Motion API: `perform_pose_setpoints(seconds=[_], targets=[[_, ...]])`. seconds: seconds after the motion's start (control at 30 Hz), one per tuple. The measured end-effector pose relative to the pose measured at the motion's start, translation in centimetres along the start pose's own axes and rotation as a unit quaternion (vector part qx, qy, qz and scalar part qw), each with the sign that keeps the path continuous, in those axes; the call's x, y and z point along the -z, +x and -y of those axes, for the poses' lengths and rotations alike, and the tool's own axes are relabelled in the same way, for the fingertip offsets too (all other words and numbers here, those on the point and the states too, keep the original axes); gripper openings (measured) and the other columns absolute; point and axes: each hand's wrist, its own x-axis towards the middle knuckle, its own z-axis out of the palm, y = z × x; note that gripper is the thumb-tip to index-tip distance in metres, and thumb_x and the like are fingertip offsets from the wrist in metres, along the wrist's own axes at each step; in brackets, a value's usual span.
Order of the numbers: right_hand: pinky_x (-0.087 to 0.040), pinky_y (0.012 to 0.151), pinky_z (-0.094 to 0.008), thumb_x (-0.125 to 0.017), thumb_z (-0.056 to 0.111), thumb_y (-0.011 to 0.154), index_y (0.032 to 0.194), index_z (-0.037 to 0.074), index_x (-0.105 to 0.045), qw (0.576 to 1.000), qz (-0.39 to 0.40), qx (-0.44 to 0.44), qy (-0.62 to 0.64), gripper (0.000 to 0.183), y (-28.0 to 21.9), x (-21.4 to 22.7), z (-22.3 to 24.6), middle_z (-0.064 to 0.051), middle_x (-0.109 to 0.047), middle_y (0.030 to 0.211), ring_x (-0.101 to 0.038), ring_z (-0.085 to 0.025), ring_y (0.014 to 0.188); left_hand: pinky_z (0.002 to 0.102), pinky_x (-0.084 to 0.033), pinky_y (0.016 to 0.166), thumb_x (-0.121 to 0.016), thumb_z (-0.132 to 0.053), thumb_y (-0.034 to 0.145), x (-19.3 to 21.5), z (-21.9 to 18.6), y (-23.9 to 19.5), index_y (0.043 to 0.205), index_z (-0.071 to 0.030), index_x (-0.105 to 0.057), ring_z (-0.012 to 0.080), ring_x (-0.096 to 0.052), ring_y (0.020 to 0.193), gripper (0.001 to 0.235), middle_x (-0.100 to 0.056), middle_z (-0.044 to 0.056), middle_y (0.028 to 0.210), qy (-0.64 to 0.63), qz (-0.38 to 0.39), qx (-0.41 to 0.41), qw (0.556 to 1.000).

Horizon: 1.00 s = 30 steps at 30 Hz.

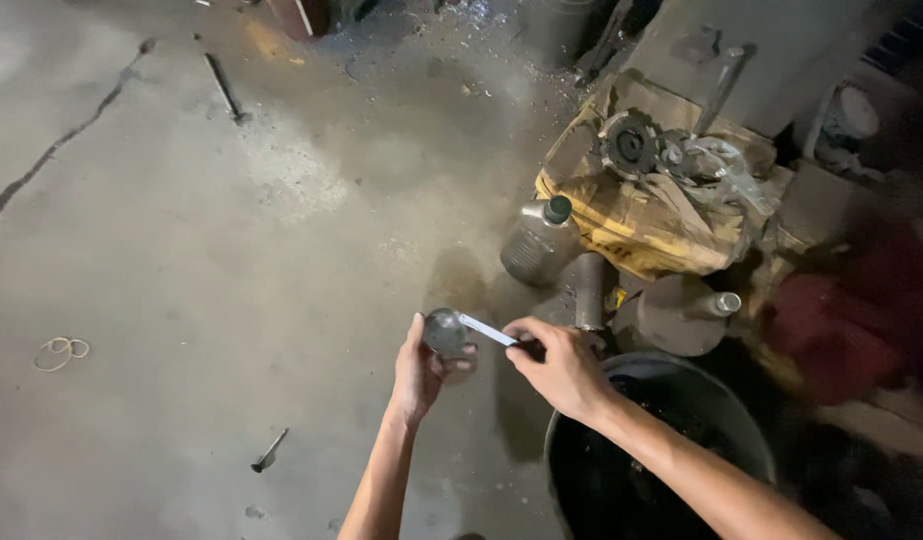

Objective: Cleaning a motorcycle piston and other engine components using a rag and solvent

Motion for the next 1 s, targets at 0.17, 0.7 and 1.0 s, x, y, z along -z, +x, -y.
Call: perform_pose_setpoints(seconds=[0.17, 0.7, 1.0], targets=[[-0.061, 0.084, -0.036, -0.075, 0.014, 0.085, 0.103, 0.015, -0.08, 0.998, -0.016, -0.059, 0.007, 0.018, 0.8, -2.9, -4.0, -0.007, -0.081, 0.096, -0.077, -0.026, 0.096, 0.053, -0.057, 0.092, -0.062, -0.039, 0.099, -0.1, 1.4, 1.6, 0.128, 0.01, -0.062, 0.0422, -0.066, 0.113, 0.057, -0.065, 0.032, 0.124, 0.211, -0.146, -0.001, 0.967], [-0.061, 0.051, -0.026, -0.081, 0.009, 0.079, 0.105, 0.001, -0.077, 0.903, -0.096, -0.293, 0.298, 0.028, 2.6, -9.6, -14.6, -0.018, -0.079, 0.083, -0.072, -0.016, 0.059, 0.053, -0.055, 0.07, -0.072, -0.047, 0.091, 2.4, 3.6, 10.4, 0.1, -0.008, -0.081, 0.0342, -0.076, 0.089, 0.041, -0.077, 0.015, 0.081, 0.659, -0.124, -0.087, 0.737], [-0.063, 0.075, -0.035, -0.081, 0.005, 0.077, 0.098, 0.007, -0.081, 0.932, -0.118, -0.247, 0.237, 0.02, 2.1, -9.1, -7.5, -0.017, -0.081, 0.091, -0.078, -0.024, 0.084, 0.057, -0.058, 0.091, -0.064, -0.031, 0.102, -4.2, 4.3, 0.8, 0.115, 0.014, -0.069, 0.044, -0.071, 0.101, 0.047, -0.069, 0.034, 0.109, 0.271, -0.045, -0.006, 0.962]])
